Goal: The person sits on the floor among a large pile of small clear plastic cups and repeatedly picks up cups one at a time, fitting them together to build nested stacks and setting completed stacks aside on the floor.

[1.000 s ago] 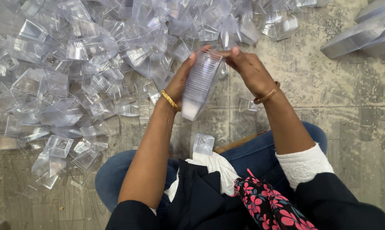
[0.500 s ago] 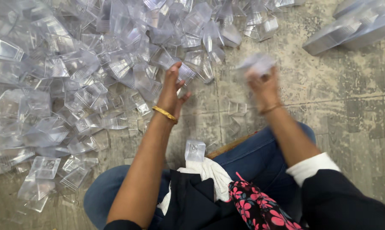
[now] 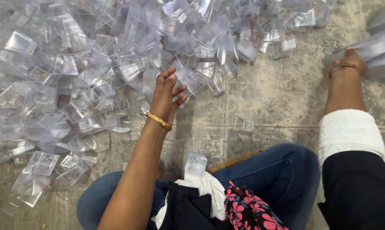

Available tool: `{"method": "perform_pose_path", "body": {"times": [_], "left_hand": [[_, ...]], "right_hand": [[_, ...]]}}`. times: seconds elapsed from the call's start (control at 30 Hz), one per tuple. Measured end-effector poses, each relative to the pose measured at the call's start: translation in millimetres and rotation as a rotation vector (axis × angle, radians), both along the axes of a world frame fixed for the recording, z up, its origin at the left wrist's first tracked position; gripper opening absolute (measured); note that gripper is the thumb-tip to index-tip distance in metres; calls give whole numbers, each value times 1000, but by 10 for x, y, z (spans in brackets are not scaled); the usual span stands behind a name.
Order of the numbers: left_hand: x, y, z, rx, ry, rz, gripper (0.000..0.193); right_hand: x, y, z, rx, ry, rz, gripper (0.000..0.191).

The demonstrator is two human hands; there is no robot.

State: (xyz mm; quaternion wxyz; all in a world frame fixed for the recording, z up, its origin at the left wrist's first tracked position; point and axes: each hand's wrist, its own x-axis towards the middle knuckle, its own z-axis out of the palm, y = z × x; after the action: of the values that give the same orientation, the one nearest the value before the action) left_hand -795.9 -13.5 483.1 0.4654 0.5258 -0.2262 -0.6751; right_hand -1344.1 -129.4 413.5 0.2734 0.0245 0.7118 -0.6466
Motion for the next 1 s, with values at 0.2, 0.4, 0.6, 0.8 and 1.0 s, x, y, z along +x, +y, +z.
{"method": "perform_pose_path", "body": {"times": [0.2,0.4,0.6,0.8,1.0], "left_hand": [[32,-10,35,-39,67,5,44],[291,-58,87,-130,76,187,32],[313,-34,154,-154,50,146,31],[351,-50,73,-200,45,80,28],[405,-123,-183,-262,-238,78,26]], "right_hand": [[1007,-88,-244,-339,-46,241,40],[2855,372,-200,-385,1042,1121,23],[3912,765,-85,-153,1898,1592,75],[3927,851,-440,-309,1724,1404,53],[3682,1331,-280,-248,1596,1405,50]]}}
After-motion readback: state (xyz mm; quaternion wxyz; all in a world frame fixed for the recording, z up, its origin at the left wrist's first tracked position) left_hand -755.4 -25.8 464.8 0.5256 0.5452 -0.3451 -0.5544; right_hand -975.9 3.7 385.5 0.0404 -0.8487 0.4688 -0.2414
